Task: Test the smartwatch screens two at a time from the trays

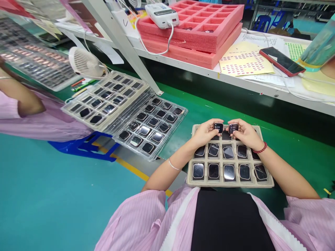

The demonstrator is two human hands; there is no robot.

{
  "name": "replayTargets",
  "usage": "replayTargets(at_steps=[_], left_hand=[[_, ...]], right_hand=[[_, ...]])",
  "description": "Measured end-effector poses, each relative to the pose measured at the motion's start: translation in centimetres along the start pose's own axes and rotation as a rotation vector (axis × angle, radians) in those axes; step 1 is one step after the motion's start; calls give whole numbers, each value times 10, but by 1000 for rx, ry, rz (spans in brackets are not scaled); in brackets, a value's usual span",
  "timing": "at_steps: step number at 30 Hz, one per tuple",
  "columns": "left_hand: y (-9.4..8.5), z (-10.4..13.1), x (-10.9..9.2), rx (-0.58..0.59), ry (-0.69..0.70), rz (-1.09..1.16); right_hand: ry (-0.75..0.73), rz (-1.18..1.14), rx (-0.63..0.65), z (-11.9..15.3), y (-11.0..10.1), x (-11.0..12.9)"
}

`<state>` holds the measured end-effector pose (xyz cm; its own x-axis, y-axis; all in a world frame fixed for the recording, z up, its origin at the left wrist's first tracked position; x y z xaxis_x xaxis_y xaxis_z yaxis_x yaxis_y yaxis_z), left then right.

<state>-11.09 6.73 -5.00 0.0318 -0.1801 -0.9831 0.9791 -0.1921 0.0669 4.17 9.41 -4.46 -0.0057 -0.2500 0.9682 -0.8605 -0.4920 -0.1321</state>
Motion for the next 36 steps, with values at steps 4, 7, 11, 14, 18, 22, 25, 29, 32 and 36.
replayTargets(at_steps=[4,7,11,14,18,22,25,29,32,36], left_hand=[[-2,-1,4,-15,-46,-9],[-2,-2,1,-16,8,-4],[0,-2,0,8,40,11],[0,1,-3,3,33,-8],[0,4,-6,-9,-10,-17],[1,3,-3,-2,-30,12],[2,-1,0,-1,-22,15],[2,-5,2,-6,-15,-20],[0,-6,0,-16,-7,-35],[-2,-7,-3,-43,8,-68]], right_hand=[[13,-19,1,0,0,0],[-18,-31,-22,-1,-3,1],[-24,-21,5,-1,1,-1],[-33,-17,28,0,2,1],[-23,1,23,1,0,4],[18,35,16,1,-2,0],[22,43,29,0,0,-1],[6,69,29,-1,0,0],[-12,69,26,-2,0,2],[-20,48,21,-4,0,1]])
Point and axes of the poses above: each hand's wrist, its own z-axis away from the middle knuckle, its own y-axis out of the palm, x = y × z, the point moved 9 cm from there along -z, towards the middle knuckle, and after that the axes turned 12 degrees about -y, right-handed, at the moved point
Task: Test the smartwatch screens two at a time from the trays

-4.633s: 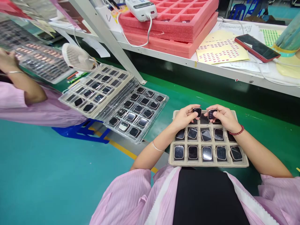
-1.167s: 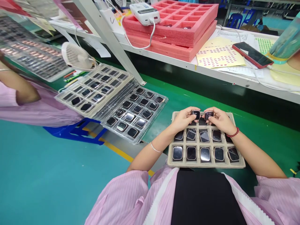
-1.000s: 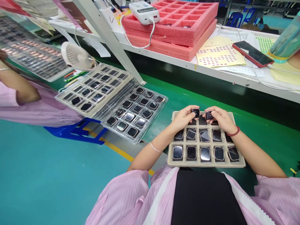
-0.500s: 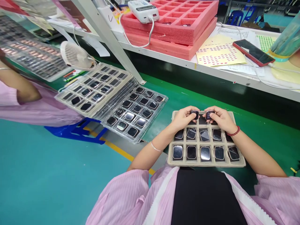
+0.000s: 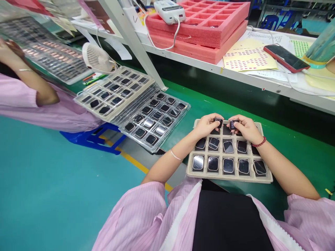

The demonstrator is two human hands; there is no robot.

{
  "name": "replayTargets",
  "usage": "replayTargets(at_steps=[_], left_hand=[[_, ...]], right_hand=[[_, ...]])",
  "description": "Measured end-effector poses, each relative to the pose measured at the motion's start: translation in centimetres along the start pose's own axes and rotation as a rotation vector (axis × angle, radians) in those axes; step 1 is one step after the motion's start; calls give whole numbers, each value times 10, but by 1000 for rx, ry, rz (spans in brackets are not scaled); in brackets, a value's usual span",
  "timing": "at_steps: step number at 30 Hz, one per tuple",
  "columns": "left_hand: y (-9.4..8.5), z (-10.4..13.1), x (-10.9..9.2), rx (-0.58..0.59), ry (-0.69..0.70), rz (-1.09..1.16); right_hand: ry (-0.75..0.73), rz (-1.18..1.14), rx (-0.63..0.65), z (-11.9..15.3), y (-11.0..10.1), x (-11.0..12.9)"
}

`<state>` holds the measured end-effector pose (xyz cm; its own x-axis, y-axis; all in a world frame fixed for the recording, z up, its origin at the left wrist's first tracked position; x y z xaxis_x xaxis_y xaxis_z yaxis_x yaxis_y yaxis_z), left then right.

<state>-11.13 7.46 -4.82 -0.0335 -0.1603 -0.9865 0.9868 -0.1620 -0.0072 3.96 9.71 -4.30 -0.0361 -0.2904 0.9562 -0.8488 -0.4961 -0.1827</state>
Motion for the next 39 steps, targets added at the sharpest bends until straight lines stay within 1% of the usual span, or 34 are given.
replayTargets(at_steps=[11,17,21,26,29,33,35,39], left_hand=[[0,1,-3,-40,48,-50],[-2,-5,4,-54,29,-56],[-2,-9,4,-65,87,-92],[-2,-12,5,-64,139,-149],[-4,-12,4,-89,178,-181],[-5,-11,3,-126,205,-262],[-5,-10,3,-134,220,-267],[-3,-9,4,-104,213,-245]], right_hand=[[-36,-2,-59,-2,-4,-6],[-42,-16,-78,-1,-7,-5],[-70,-57,-60,-1,-7,-2],[-48,-55,-15,0,-3,-4],[-52,-58,7,1,-1,-2],[-43,-43,0,2,-1,0],[-27,-33,-9,3,-1,0],[-10,-24,-18,4,-1,-1]])
Point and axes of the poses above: each hand's wrist, its own z-axis away from the middle knuckle, its own y-axis out of the palm, x = y × z, the point moved 9 cm from there along -z, towards the middle knuckle, and after that the axes turned 12 degrees about -y, right-handed, at the moved point
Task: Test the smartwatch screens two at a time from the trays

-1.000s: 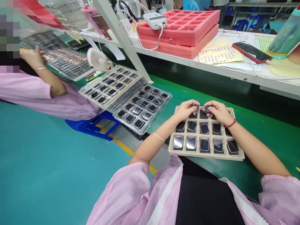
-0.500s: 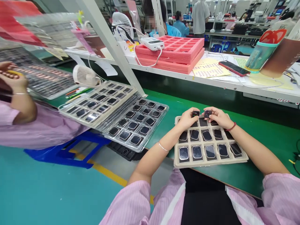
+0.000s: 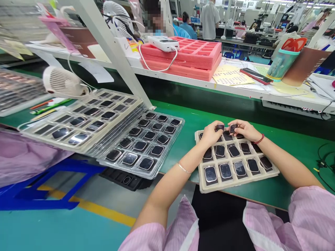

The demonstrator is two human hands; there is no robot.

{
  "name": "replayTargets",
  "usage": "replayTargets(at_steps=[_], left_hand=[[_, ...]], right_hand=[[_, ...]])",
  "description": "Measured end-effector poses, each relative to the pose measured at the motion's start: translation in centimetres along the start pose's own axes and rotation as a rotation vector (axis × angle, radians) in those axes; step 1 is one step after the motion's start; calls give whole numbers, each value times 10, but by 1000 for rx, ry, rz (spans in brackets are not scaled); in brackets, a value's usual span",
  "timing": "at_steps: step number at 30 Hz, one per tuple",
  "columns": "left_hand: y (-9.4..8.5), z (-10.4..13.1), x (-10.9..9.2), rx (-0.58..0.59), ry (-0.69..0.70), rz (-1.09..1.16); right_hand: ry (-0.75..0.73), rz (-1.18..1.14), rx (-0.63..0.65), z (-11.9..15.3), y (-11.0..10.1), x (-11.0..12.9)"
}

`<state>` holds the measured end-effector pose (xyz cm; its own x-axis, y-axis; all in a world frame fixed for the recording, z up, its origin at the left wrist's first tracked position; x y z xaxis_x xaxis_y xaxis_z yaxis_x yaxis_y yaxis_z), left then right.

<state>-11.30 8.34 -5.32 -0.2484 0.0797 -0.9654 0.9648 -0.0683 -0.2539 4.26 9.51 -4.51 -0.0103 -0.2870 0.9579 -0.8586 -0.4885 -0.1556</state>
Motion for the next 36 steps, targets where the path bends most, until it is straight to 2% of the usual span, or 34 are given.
replayTargets(at_steps=[8,20,27,30,33,36], left_hand=[[-1,2,-4,-11,-34,-62],[3,-3,6,-4,-16,-22],[6,-2,11,56,-96,103],[5,-2,11,59,-82,123],[4,-1,9,62,-79,143],[7,1,8,112,-136,206]], right_hand=[[-3,-21,38,0,3,2],[-17,-47,48,0,3,-1],[-42,-15,52,-1,4,-2],[-61,9,66,-1,4,0],[-50,9,82,-1,5,0],[-25,12,67,-1,5,-1]])
Point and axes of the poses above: each hand's wrist, its own z-axis away from the middle knuckle, its own y-axis out of the palm, x = y × z, the point moved 9 cm from there along -z, towards the middle knuckle, and after that the axes turned 12 degrees about -y, right-handed, at the moved point
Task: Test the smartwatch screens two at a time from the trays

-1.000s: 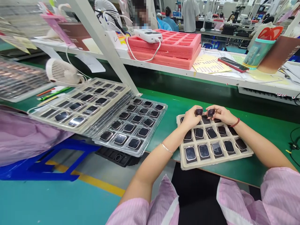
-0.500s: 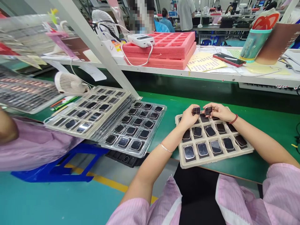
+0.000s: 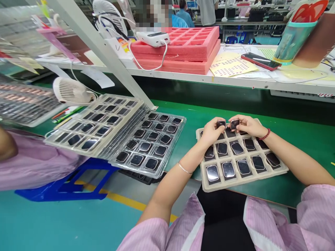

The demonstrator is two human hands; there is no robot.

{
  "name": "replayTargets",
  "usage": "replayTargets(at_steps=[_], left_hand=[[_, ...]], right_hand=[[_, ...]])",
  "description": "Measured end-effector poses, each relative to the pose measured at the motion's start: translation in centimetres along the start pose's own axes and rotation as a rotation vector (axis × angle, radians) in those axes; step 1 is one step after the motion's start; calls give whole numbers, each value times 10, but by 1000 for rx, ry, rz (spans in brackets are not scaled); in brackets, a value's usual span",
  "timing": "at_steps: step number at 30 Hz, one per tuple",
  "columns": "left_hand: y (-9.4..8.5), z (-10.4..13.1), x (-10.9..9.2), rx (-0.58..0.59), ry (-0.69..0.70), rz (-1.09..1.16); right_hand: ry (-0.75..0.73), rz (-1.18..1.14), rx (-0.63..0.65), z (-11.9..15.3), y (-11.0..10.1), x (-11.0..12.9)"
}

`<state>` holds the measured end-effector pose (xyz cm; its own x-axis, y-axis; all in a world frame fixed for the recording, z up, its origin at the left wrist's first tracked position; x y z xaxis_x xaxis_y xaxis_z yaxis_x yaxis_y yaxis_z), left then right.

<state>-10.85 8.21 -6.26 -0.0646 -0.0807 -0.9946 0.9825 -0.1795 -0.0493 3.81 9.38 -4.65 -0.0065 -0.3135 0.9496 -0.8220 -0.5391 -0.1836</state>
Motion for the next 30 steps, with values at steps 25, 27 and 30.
replayTargets(at_steps=[25,27,30], left_hand=[[0,7,-5,57,-60,91],[-1,8,-6,50,-47,71],[-4,8,-8,22,-20,55]], right_hand=[[17,85,-37,1,-1,2],[12,90,-34,2,1,3],[-14,107,-3,1,5,6]])
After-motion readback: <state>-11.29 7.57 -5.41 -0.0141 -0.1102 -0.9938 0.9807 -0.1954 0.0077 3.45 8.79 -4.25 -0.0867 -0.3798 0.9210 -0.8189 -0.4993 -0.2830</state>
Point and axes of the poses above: each hand's wrist, its own z-axis away from the middle knuckle, its own y-axis out of the palm, x = y × z, the point moved 9 cm from there along -z, towards the middle knuckle, and after that the axes turned 12 degrees about -y, right-handed, at the moved point
